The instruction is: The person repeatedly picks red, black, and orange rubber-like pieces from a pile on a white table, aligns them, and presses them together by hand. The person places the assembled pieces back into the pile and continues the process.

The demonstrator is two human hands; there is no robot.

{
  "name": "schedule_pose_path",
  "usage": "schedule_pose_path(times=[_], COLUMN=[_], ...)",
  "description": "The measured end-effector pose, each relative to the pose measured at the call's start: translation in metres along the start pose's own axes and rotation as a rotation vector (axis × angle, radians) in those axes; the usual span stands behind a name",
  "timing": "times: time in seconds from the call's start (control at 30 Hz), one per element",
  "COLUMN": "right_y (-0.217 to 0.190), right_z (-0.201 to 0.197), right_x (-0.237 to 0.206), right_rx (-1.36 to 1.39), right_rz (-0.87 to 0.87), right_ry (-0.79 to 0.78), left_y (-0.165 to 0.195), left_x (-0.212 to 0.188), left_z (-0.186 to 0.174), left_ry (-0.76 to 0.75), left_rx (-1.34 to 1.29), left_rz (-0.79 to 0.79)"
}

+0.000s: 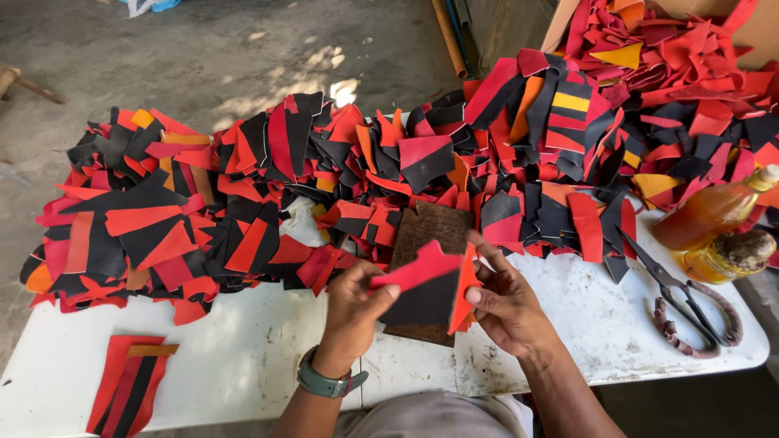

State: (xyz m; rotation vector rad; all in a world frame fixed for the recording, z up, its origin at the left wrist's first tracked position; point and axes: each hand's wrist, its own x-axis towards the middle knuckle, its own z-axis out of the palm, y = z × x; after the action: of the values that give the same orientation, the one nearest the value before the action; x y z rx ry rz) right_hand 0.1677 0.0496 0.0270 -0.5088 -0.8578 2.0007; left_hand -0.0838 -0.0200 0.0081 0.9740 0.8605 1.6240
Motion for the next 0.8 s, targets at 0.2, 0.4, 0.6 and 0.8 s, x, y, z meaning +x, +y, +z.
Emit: schedule_pose_path(times=[0.2, 0.4, 0.6, 0.8], right_y=[0.021, 0.006, 0.011, -0.034], right_z=[0.005, 0.007, 0.006, -0.022], right_x=[0.02, 0.016, 0.024, 0.075], right_rx=[-0.172, -0.07, -0.315, -0.675], right_rz=[-0.121, 0.022, 0.072, 0.05], right_ry=[0.137, 0.201, 0.165, -0.062], left_y=[0.016, -0.018, -0.01, 0.018], left_x=[-0.008, -0.005, -0.012, -0.011], left_z=[0.026, 0.026, 0.023, 0.008], left_ry=[0.067, 0.084, 0.078, -0.169], left_rx=[-0.657, -0.403, -0.275, -0.234], left_rz=[-0.151, -0.128, -0.032, -0.342])
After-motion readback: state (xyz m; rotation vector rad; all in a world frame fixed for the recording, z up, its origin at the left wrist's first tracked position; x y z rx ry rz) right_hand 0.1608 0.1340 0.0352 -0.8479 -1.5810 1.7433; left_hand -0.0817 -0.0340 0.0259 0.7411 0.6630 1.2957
